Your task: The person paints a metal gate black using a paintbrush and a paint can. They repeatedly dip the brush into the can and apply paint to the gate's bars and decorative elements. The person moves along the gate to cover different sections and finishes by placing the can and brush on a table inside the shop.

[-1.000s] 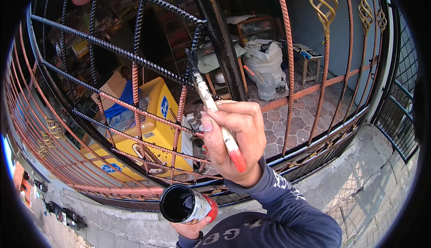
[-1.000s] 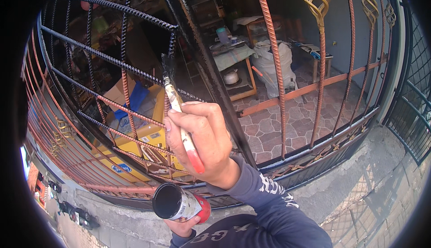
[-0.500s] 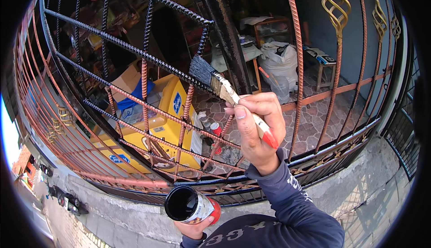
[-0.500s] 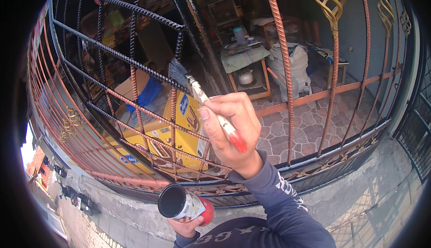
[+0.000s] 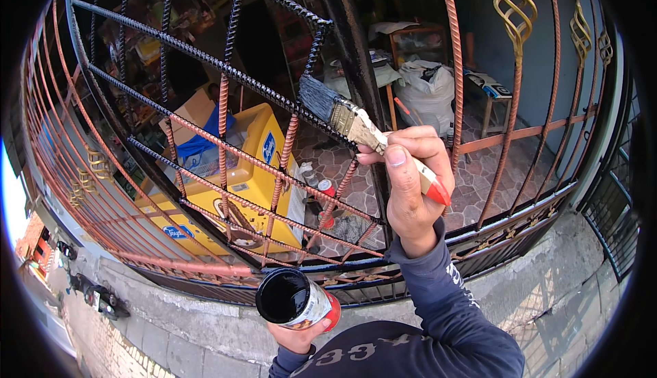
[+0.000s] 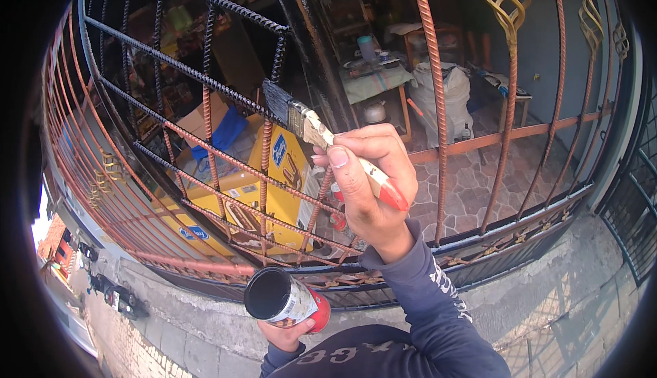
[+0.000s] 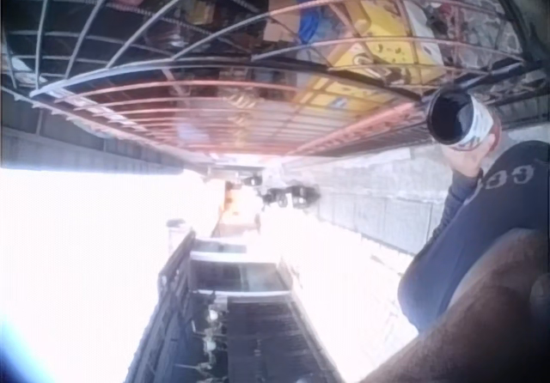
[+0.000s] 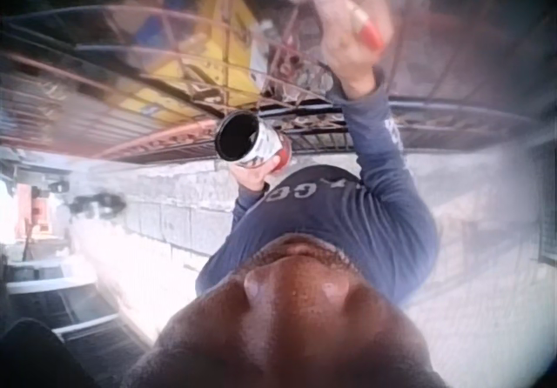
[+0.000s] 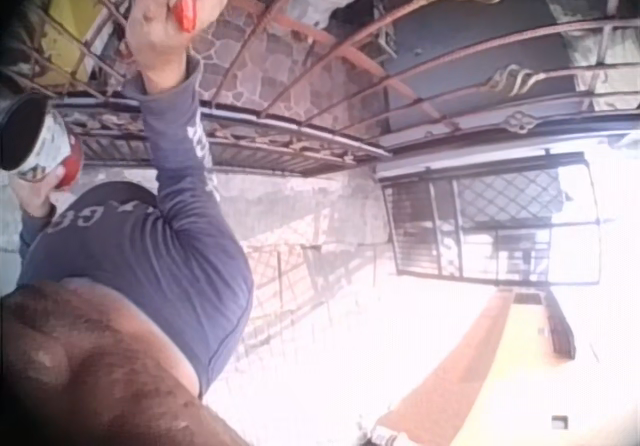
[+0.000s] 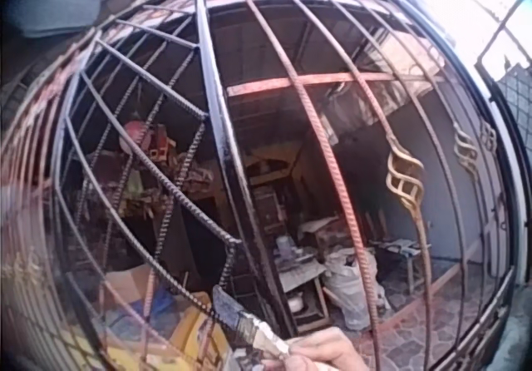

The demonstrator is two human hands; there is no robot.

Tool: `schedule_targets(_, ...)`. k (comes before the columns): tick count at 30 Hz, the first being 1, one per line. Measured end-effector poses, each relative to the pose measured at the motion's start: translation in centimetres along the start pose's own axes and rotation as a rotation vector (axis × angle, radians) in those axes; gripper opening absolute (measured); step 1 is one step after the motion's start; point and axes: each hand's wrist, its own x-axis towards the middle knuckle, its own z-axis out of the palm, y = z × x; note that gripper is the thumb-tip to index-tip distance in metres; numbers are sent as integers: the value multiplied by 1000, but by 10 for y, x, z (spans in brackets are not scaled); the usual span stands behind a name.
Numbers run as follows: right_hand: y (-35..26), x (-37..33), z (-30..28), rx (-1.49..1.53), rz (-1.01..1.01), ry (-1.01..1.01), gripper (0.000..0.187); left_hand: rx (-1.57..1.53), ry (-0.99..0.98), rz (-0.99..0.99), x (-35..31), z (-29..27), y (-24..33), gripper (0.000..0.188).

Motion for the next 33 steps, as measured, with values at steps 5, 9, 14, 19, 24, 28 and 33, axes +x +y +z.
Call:
schedule_targets(5,1,0,2,-151,27,66,10,-27,20,56,2,5,3,90)
schedule_targets(9,-1,-2,5,-255,-5,18,10,46,-33,-17,-2,1,9,92)
schedule_targets(14,-4,-3,12,-177,-123,35,11,54,0,-29,-7,-1,12,90)
schedule_targets(19,-8,-1,16,-378,-49,56,11,3,12,-17,-10,-2,13,86)
schedule_targets(24,-8,-7,17,-415,-69,35,11,34,10,-27,-12,-7,13,85)
schedule_targets(28,-9,-7,17,-287,-8,105,12,3,20,-2,-14,-9,12,87)
schedule_targets(33,-22,2,19,-355,57,2,12,10,-7,-24,-15,-11,13,89)
